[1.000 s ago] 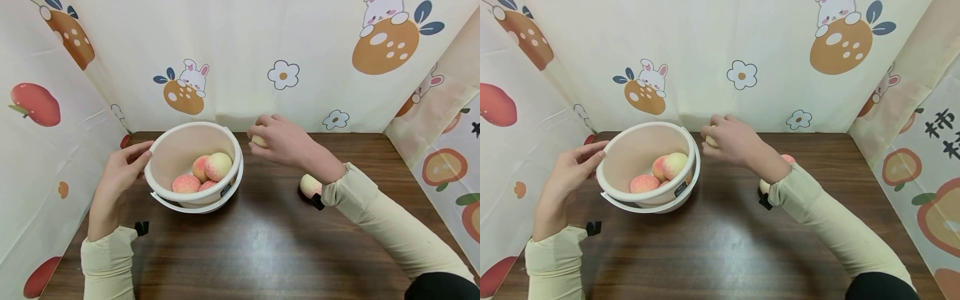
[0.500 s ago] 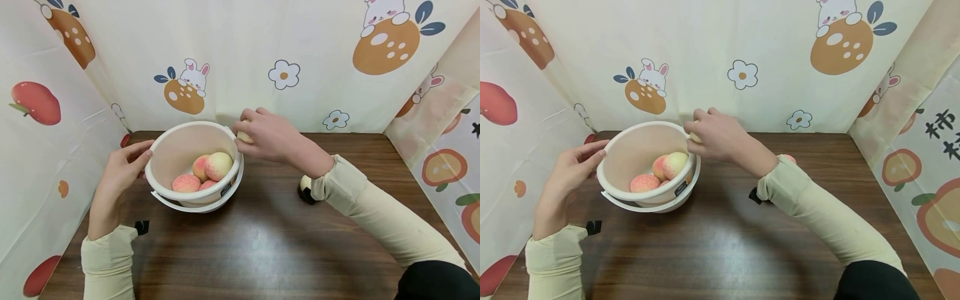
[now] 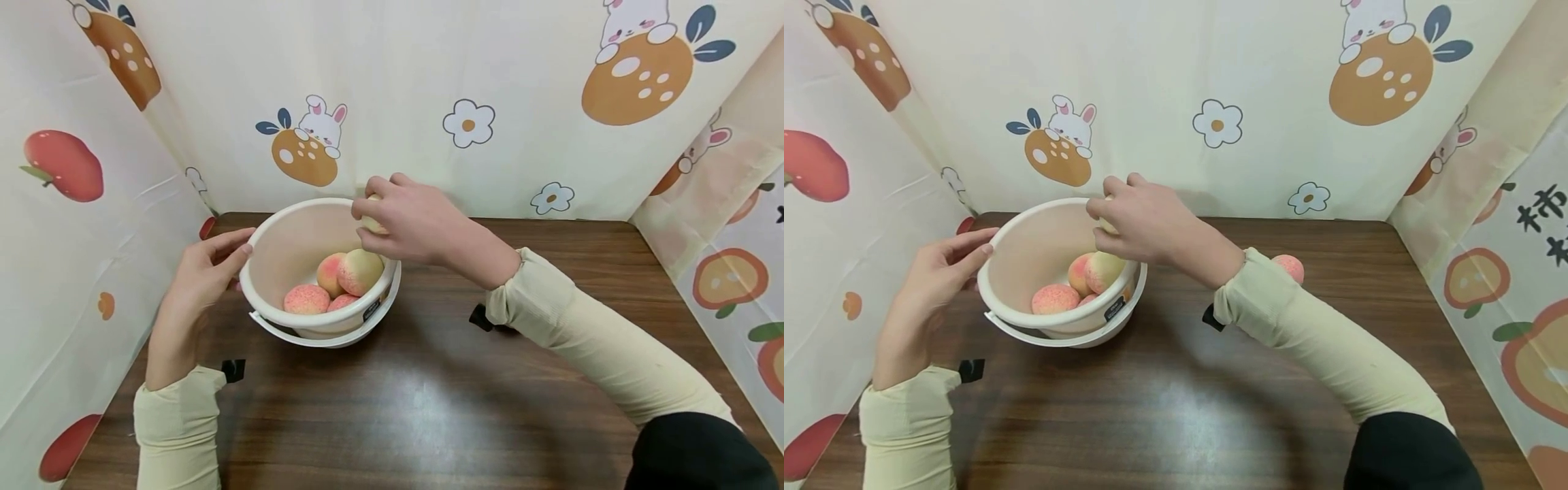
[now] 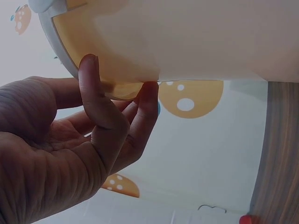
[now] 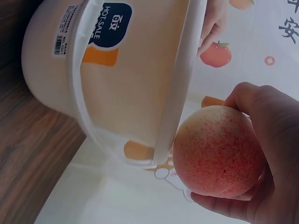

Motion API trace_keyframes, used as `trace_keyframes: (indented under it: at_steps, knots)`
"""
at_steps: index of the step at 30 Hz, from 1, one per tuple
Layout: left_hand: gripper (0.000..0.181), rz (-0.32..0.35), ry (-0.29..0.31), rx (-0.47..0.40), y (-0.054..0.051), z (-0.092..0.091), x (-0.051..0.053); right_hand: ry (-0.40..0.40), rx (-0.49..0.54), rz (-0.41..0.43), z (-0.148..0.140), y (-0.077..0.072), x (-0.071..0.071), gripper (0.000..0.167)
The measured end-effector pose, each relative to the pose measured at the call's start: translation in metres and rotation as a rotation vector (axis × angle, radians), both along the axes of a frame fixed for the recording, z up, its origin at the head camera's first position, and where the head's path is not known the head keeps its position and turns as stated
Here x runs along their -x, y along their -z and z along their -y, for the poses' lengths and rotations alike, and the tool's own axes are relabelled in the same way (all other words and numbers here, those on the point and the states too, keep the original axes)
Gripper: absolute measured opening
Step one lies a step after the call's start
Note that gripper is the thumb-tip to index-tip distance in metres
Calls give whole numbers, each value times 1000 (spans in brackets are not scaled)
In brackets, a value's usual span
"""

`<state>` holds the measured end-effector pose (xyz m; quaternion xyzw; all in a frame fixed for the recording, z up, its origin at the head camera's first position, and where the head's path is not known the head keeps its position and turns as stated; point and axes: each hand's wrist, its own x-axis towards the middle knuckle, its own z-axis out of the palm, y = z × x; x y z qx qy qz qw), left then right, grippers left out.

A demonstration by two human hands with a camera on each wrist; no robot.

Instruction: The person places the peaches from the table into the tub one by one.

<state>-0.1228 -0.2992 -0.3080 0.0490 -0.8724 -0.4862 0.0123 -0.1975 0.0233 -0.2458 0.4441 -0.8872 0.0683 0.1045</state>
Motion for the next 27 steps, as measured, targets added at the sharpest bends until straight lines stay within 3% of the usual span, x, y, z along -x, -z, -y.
trace_keyframes:
  at_steps: [7, 12, 20, 27]
  knots:
    - [50, -6, 3, 18, -4, 1, -1, -47, -31, 23, 21, 1, 0, 25]
    - [49, -18, 27, 8, -3, 3, -2, -90, -37, 19, 37, 11, -1, 26]
    - [49, -12, 17, 6, -2, 2, -1, -133, -68, 39, 60, 22, 0, 25]
    - [48, -32, 17, 46, -1, 2, 0, -212, -115, 16, 80, 31, 1, 23]
